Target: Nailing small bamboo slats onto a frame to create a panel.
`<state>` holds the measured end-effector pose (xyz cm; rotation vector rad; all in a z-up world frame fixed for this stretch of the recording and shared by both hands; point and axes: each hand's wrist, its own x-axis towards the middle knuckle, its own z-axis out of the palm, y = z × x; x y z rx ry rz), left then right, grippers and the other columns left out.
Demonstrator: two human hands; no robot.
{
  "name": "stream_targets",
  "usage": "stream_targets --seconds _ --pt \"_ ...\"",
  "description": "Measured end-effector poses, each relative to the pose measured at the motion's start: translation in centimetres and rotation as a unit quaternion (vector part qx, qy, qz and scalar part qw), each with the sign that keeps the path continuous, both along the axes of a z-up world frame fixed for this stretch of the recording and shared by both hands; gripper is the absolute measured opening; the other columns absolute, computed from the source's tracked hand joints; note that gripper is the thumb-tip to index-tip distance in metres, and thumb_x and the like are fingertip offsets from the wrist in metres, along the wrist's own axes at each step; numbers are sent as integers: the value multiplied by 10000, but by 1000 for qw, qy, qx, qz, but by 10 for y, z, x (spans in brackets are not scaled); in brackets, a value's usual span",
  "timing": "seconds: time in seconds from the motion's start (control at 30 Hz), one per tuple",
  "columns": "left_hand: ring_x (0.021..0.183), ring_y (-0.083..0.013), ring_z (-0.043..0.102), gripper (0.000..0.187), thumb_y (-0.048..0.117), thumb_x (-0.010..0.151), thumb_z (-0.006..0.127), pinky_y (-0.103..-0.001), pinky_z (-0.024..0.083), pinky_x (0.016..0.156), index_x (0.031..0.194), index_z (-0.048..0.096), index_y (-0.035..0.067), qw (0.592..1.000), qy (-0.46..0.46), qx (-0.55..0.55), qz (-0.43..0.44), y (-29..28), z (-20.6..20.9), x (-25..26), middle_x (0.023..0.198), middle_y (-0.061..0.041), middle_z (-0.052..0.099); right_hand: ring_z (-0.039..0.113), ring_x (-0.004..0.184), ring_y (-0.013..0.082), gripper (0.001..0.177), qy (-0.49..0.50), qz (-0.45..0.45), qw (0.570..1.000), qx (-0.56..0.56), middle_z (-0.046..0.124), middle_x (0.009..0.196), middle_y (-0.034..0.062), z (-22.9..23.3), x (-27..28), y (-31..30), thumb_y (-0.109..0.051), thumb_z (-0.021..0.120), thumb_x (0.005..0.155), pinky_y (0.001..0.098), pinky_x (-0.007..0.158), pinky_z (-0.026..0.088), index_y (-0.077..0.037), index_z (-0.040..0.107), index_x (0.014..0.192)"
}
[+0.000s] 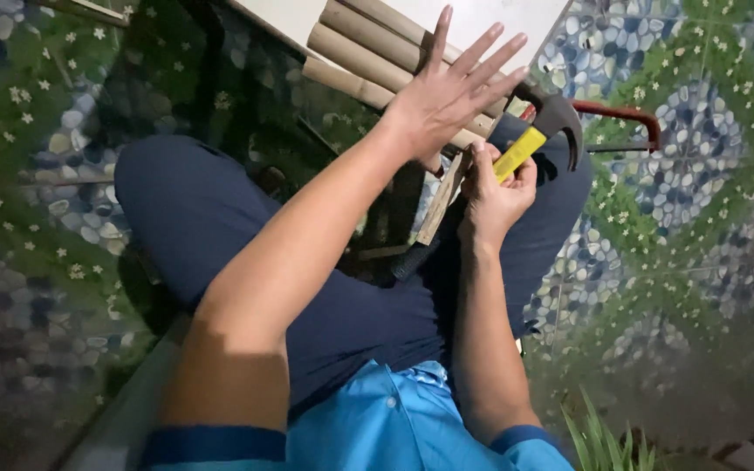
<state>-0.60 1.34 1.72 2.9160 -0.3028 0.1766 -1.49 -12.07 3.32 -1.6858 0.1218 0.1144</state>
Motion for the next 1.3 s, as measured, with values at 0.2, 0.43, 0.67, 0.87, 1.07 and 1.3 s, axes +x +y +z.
stream_targets --seconds 0.2,0.43,0.67,0.87,1.07,1.3 --pt "1384 -286 -51 1067 195 677 715 -664 64 1066 1477 13 122 1000 7 -6 -14 -2 1 -2 1501 -93 -47 459 462 65 274 32 -9 999 25 517 639 11 -1 1 -1 -123 686 763 212 387 370 -75 456 905" --pt "1382 -280 -48 1118 291 590 676 -655 39 1061 1458 -14 156 999 32 -8 -21 1 1 -1 1501 -86 -37 467 487 64 346 47 -13 999 16 574 704 30 -4 4 -5 -147 707 730 210 397 370 -55 472 967" --pt "1343 -295 1 1179 571 536 641 -676 90 994 1438 49 96 998 46 -2 -34 28 6 -8 1477 -126 49 401 447 62 381 69 -1 997 36 519 664 19 -8 7 -7 -152 707 734 211 376 297 -53 450 997" --pt "1353 -310 32 1173 516 520 663 -673 112 1004 1452 54 144 999 22 18 -27 26 -3 -9 1484 -107 49 419 458 43 406 87 -19 996 29 565 711 24 -4 6 -5 -180 732 698 190 362 341 -63 479 993" --pt "1347 -310 54 1008 169 689 741 -656 166 1002 1463 95 140 998 -14 55 -15 24 -16 -5 1483 -122 92 580 660 102 363 40 -9 999 0 617 807 73 -12 7 -8 -180 720 718 231 595 492 -64 483 966" --pt "1336 -353 156 728 -56 865 529 -691 109 982 1443 136 148 1000 -12 4 0 21 -24 0 1474 -122 151 362 406 22 87 -58 42 997 34 496 620 -4 -1 5 -18 -160 546 876 179 313 308 -95 490 861"
